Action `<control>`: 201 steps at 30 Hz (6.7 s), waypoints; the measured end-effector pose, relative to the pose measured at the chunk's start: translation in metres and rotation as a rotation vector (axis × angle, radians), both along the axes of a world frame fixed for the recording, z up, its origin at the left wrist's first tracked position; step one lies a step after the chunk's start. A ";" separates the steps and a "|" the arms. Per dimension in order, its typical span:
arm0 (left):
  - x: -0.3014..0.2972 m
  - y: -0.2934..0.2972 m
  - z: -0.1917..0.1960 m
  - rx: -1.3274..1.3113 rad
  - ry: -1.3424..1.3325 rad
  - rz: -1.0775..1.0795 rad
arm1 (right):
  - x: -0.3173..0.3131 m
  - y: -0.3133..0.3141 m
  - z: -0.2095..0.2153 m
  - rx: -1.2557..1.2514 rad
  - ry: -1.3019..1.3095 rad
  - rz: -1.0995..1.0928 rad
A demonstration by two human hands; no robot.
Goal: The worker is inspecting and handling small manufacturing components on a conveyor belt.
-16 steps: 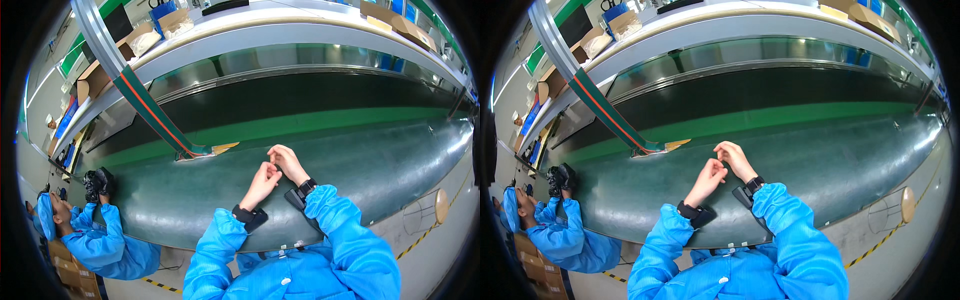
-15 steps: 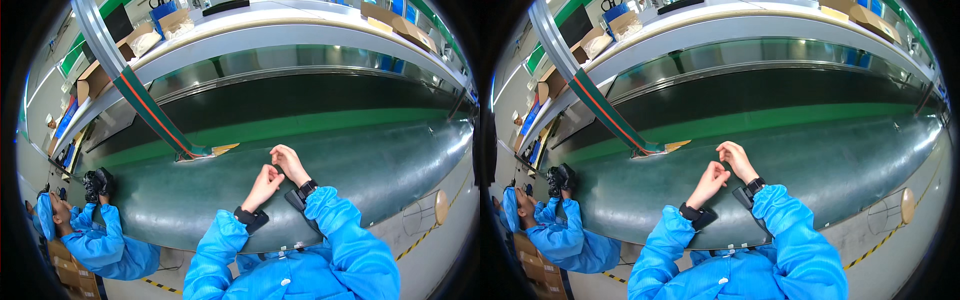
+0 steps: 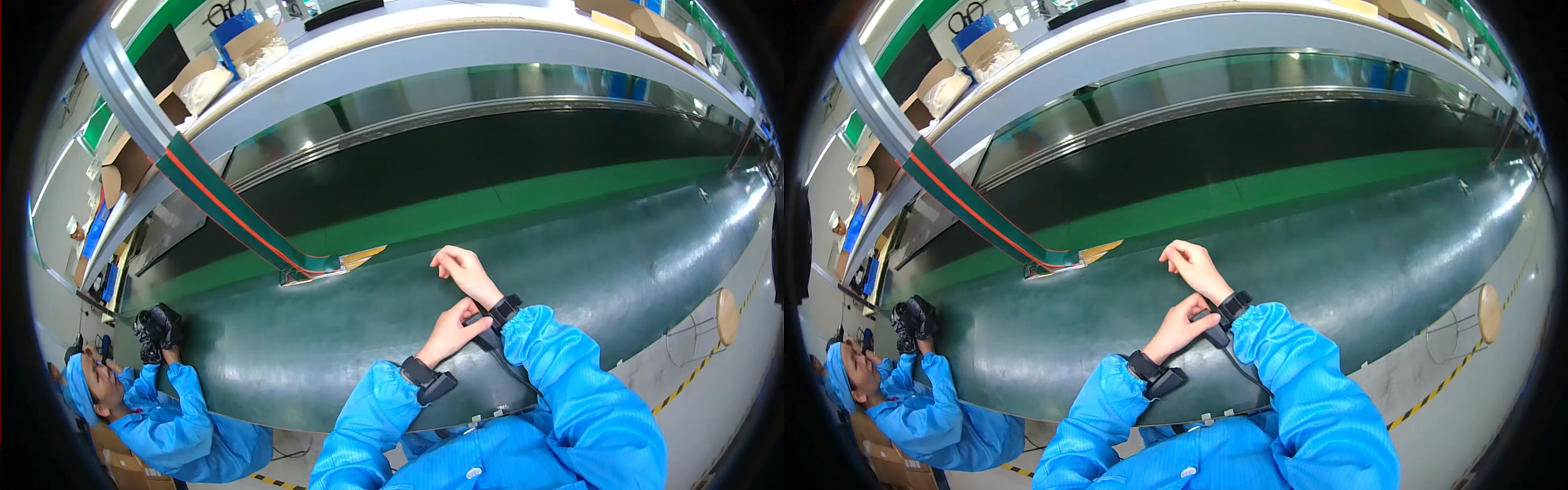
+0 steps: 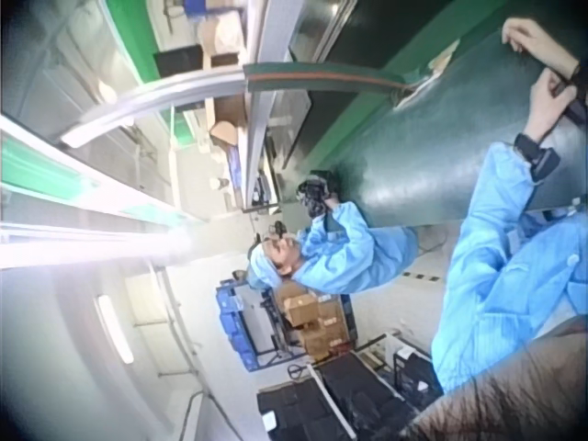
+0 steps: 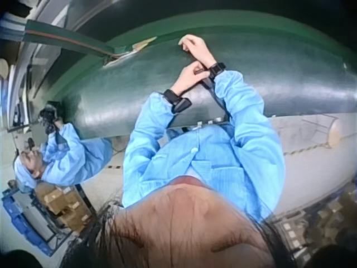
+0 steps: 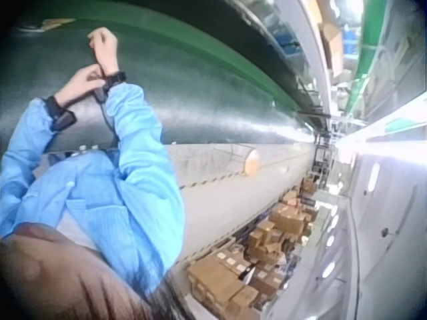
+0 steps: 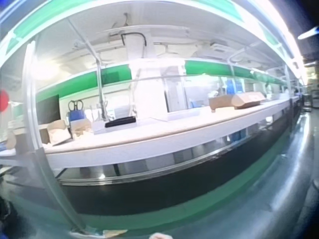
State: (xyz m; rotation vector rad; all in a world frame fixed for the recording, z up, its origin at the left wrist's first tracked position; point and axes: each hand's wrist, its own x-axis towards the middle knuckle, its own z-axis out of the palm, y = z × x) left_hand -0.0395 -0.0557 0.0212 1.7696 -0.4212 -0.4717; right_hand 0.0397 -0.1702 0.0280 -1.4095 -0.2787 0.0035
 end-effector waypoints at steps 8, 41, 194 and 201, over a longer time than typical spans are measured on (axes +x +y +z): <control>0.000 0.001 0.000 -0.042 -0.039 0.073 | 0.001 0.000 0.001 -0.375 -0.277 -0.144; -0.031 0.028 0.082 0.298 -1.096 -0.395 | -0.047 0.055 0.004 -1.198 -0.804 0.008; -0.051 -0.017 0.011 -0.377 0.211 0.106 | -0.026 0.001 0.054 -0.649 -0.533 -0.395; -0.047 -0.013 0.010 -0.312 0.225 0.071 | -0.022 0.005 0.054 -0.519 -0.401 -0.309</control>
